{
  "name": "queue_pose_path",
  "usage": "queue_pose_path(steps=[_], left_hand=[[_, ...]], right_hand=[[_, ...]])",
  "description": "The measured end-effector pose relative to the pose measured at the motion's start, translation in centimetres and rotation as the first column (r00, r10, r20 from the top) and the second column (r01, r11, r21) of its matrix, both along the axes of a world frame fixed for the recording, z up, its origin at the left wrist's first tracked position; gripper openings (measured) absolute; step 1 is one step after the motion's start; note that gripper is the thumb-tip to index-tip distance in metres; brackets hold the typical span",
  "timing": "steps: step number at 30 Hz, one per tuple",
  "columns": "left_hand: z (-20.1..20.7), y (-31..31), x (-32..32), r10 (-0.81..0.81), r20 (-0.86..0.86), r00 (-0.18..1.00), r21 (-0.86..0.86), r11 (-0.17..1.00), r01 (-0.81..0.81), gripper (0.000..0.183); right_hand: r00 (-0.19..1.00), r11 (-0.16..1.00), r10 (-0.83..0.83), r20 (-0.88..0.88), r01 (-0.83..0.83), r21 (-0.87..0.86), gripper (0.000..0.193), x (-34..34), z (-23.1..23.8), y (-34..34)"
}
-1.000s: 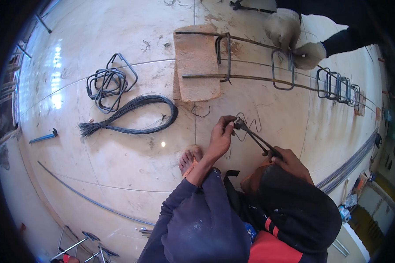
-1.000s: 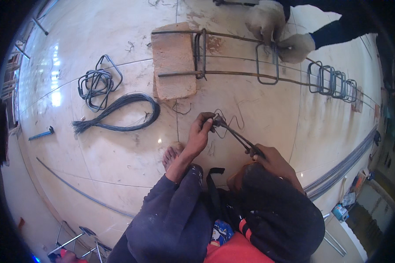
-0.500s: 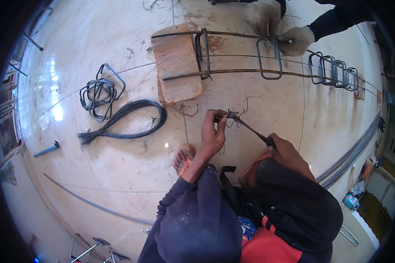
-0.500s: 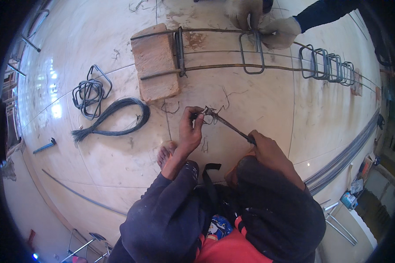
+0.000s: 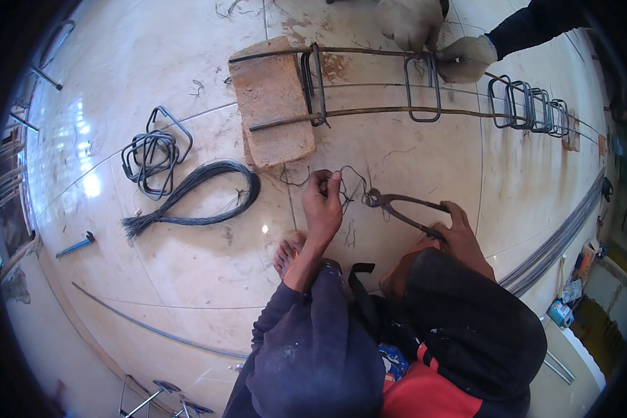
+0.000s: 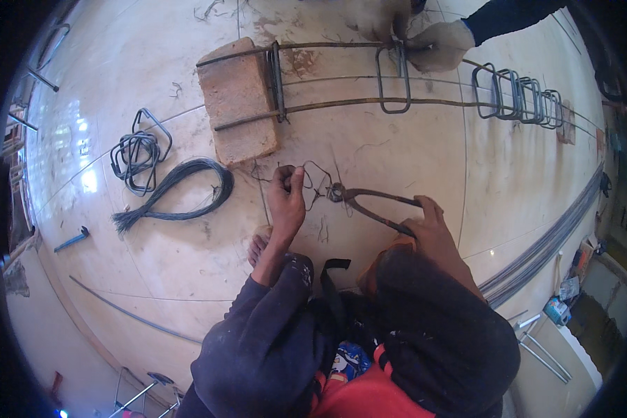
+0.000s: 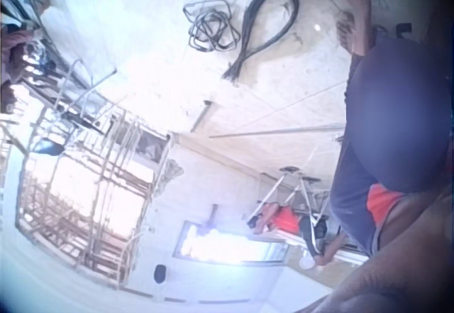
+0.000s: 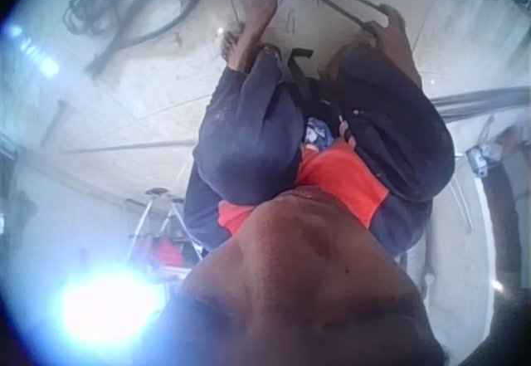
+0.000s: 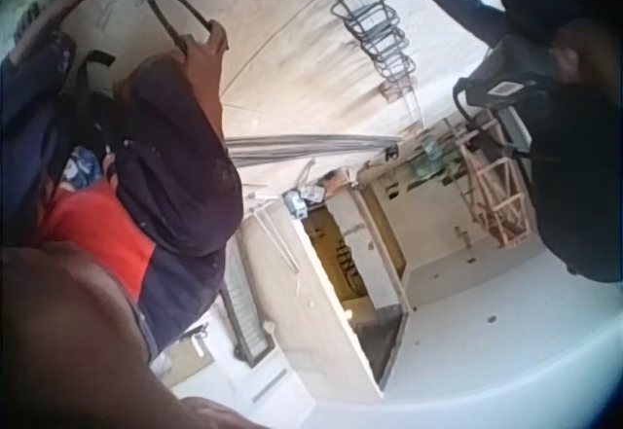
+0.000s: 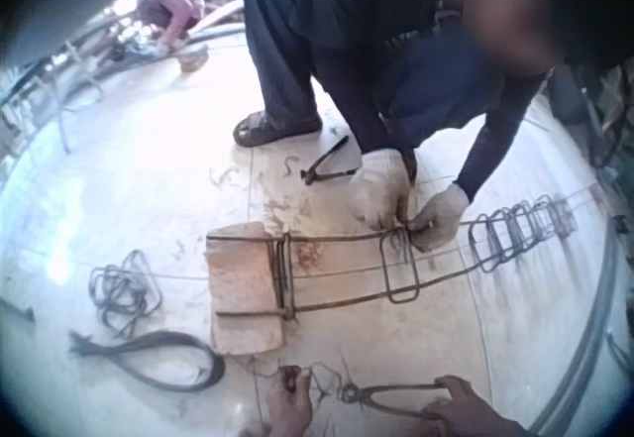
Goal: The person sits on the floor and uses pliers to twist wire ties around a metal rebar cage structure. They repeatedly pick up wire pieces, wrap them around the rebar intersections, and twist them tight to secure the frame.
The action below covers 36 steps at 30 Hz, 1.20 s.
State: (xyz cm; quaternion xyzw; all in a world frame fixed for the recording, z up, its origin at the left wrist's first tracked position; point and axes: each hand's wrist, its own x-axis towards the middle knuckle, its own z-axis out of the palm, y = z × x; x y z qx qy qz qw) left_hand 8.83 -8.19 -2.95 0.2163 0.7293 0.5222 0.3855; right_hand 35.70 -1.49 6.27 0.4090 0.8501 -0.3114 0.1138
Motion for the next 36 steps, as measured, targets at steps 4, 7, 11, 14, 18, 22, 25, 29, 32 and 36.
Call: queue_pose_path(steps=[4,7,11,14,18,22,25,29,32,36], left_hand=[[0.7,-0.1,0.4,-0.032,0.010,0.999,-0.077,0.996,0.033,0.020],[0.3,-0.7,-0.5,0.063,-0.007,0.998,0.015,0.998,-0.063,0.021],[3.2,-0.6,-1.8,0.070,0.339,0.938,-0.003,0.997,-0.074,0.024],[1.6,-1.6,-2.5,-0.022,0.472,0.881,-0.153,0.982,0.107,0.030],[-0.1,-4.0,-2.6,-0.195,0.466,0.863,-0.292,0.887,0.357,0.036],[-0.9,-5.3,-2.0,-0.267,0.366,0.891,-0.300,0.873,0.385,0.038],[-0.4,-5.4,-2.2,-0.252,0.283,0.925,-0.294,0.896,0.334,0.038],[-0.4,-5.5,-2.9,-0.203,0.234,0.951,-0.272,0.925,0.265,0.036],[-0.7,-5.6,-3.1,-0.187,0.218,0.958,-0.272,0.931,0.243,0.036],[-0.5,-5.3,-2.9,-0.184,0.252,0.950,-0.228,0.943,0.243,0.034]], right_hand=[[0.961,0.982,-0.183,0.209,0.170,0.080,0.035,0.0,0.9,-1.1],[0.790,0.969,-0.166,0.590,0.019,0.248,0.034,-0.3,1.6,-0.3],[0.873,0.941,-0.202,0.444,0.047,0.336,0.038,2.1,1.2,-0.2],[0.822,0.817,-0.529,0.212,0.561,-0.135,0.044,1.8,1.6,-0.1],[0.981,0.977,-0.188,0.054,0.192,-0.092,0.042,-2.8,2.8,2.1],[0.979,0.959,0.188,-0.076,-0.166,0.228,0.026,-6.6,2.8,4.3],[0.978,0.886,0.206,0.013,-0.192,0.422,0.018,-8.9,2.3,5.4],[0.931,0.700,0.292,0.218,-0.364,0.615,0.010,-11.3,4.5,9.2],[0.865,0.567,0.447,0.229,-0.471,0.676,0.014,-12.7,6.3,10.7],[0.780,0.394,0.368,0.507,-0.624,0.675,0.029,-14.5,7.5,13.7]])
